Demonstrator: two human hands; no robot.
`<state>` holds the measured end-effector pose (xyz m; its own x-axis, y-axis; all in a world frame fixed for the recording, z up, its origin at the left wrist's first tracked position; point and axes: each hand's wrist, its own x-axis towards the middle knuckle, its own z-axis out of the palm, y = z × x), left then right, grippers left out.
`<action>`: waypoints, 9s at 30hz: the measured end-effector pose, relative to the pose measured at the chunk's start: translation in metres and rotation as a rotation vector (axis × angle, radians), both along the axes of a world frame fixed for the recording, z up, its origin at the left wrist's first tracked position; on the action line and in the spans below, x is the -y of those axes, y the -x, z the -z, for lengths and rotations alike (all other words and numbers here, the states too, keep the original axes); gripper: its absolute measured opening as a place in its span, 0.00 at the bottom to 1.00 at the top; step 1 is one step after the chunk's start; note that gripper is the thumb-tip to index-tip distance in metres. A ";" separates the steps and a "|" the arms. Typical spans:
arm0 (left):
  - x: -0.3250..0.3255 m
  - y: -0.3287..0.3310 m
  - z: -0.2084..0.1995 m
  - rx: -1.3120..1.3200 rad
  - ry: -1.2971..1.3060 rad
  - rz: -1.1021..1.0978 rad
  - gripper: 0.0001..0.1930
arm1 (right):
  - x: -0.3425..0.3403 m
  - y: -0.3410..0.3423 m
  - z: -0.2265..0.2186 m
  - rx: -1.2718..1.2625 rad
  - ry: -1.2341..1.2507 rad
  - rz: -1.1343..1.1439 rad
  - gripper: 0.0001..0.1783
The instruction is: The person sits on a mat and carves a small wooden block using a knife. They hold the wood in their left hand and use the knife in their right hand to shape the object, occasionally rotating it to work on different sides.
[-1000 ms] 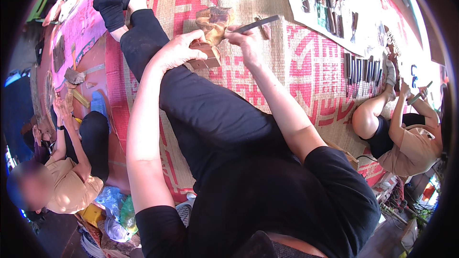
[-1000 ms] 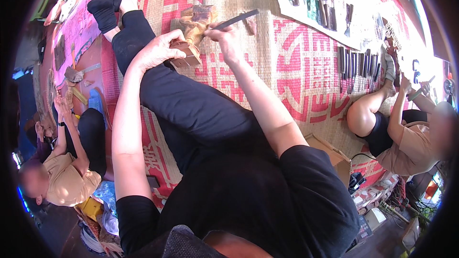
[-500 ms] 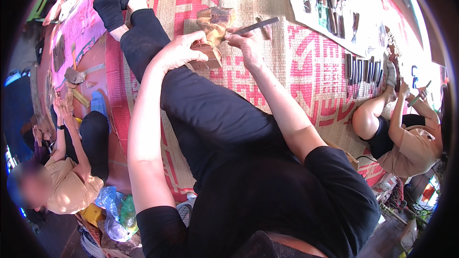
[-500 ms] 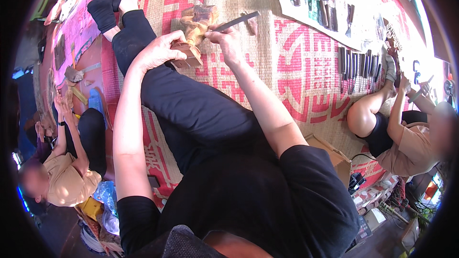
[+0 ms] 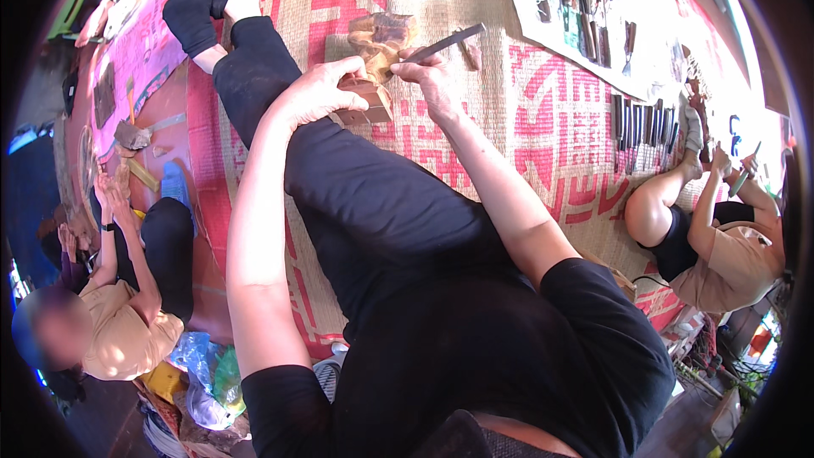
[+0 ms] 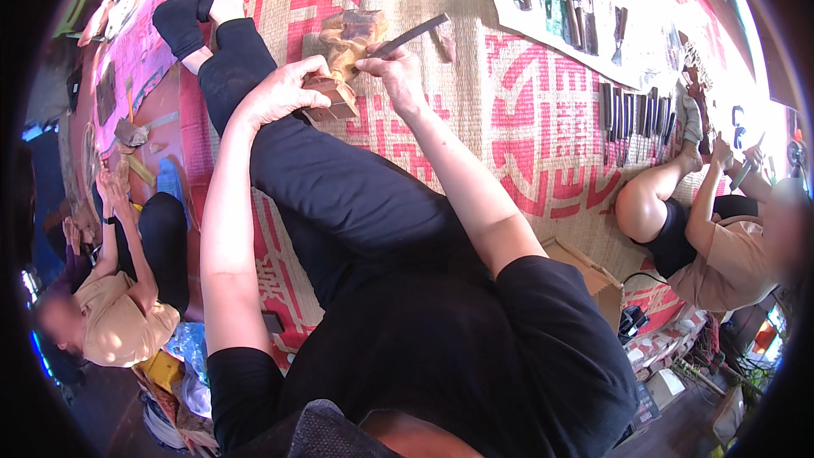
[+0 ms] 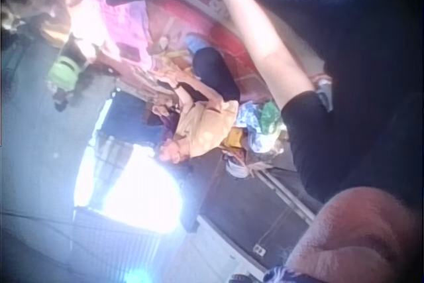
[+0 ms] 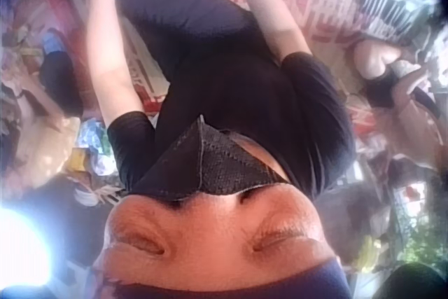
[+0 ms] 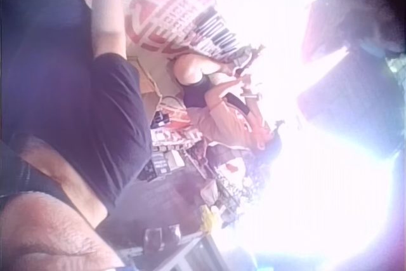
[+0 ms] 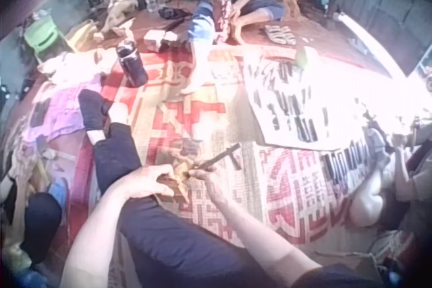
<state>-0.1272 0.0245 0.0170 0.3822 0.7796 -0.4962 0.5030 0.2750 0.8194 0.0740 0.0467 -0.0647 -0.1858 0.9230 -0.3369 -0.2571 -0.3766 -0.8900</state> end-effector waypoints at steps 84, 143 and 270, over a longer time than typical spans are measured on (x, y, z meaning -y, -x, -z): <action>-0.001 0.003 0.008 -0.006 -0.045 -0.017 0.17 | -0.019 -0.013 0.014 -0.120 0.092 0.026 0.10; 0.005 0.004 -0.002 -0.101 -0.274 0.031 0.21 | 0.006 0.016 0.008 -0.050 -0.048 -0.018 0.07; -0.026 0.000 0.029 0.175 0.439 -0.388 0.16 | 0.037 0.001 -0.038 0.058 -0.083 -0.264 0.15</action>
<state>-0.1267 0.0508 -0.0122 0.2163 0.6151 -0.7581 0.1663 0.7420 0.6495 0.0727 0.0102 -0.0268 -0.4055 0.8702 -0.2798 -0.1072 -0.3493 -0.9308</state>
